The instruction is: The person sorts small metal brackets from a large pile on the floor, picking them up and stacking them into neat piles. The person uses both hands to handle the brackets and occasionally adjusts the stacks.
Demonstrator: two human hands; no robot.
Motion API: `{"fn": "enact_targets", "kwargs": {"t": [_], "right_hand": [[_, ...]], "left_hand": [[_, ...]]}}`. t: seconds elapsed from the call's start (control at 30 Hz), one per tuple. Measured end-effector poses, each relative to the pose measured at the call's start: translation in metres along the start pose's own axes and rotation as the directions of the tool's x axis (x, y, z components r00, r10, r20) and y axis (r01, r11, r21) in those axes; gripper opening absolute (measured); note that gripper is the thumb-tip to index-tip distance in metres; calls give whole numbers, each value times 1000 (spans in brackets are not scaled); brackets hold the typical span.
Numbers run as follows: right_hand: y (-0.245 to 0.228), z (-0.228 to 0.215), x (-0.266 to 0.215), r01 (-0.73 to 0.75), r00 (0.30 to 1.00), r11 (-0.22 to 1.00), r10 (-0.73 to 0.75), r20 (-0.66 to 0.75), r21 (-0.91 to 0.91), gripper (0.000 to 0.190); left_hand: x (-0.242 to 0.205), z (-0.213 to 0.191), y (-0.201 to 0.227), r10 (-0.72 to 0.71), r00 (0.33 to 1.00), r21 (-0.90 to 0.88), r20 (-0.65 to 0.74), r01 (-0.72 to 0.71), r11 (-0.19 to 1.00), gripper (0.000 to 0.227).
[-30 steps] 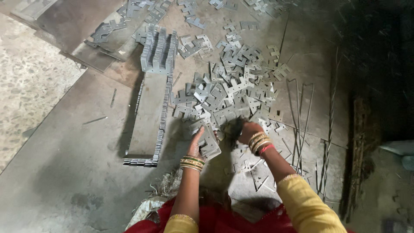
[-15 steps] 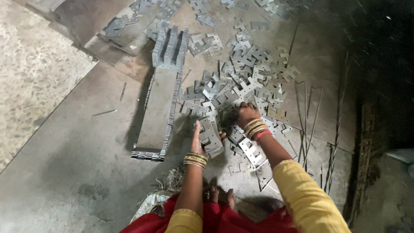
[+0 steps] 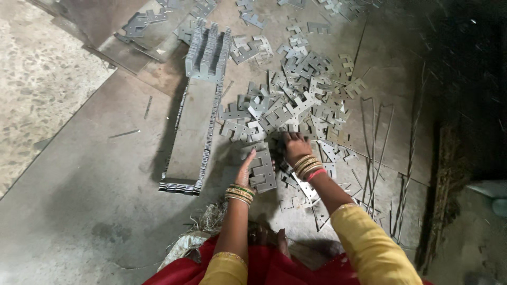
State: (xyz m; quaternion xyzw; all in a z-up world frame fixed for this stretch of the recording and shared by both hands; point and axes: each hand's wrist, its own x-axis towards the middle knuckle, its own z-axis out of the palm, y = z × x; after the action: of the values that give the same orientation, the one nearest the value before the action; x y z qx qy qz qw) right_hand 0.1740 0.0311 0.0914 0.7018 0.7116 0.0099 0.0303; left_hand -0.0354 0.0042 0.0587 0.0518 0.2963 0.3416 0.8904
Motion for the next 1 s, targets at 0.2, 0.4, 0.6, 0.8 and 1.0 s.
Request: {"fn": "enact_targets", "kwargs": {"t": [0.2,0.4,0.6,0.8,1.0], "right_hand": [[23,22,0,-324,927,911,252,277,256,52],[66,14,-20,-604,795,445,278,539,661,32],[73,-24,-39,-446,871,674,177,458,588,27],[66,-35,-38,-433,891,297,-4,454,851,40],[95,44,9,28,984,995,-45,-175,-98,61]], "left_hand": [[6,-14,1,6,999,-89,32,-3,996,40],[14,-15,1,63,987,-111,147,-47,993,42],[24,-26,-11,41,994,-80,101,-33,996,51],[41,-45,-23,-4,987,-11,-160,2,1000,65],[30,-38,-17,42,999,7,22,-42,999,41]]}}
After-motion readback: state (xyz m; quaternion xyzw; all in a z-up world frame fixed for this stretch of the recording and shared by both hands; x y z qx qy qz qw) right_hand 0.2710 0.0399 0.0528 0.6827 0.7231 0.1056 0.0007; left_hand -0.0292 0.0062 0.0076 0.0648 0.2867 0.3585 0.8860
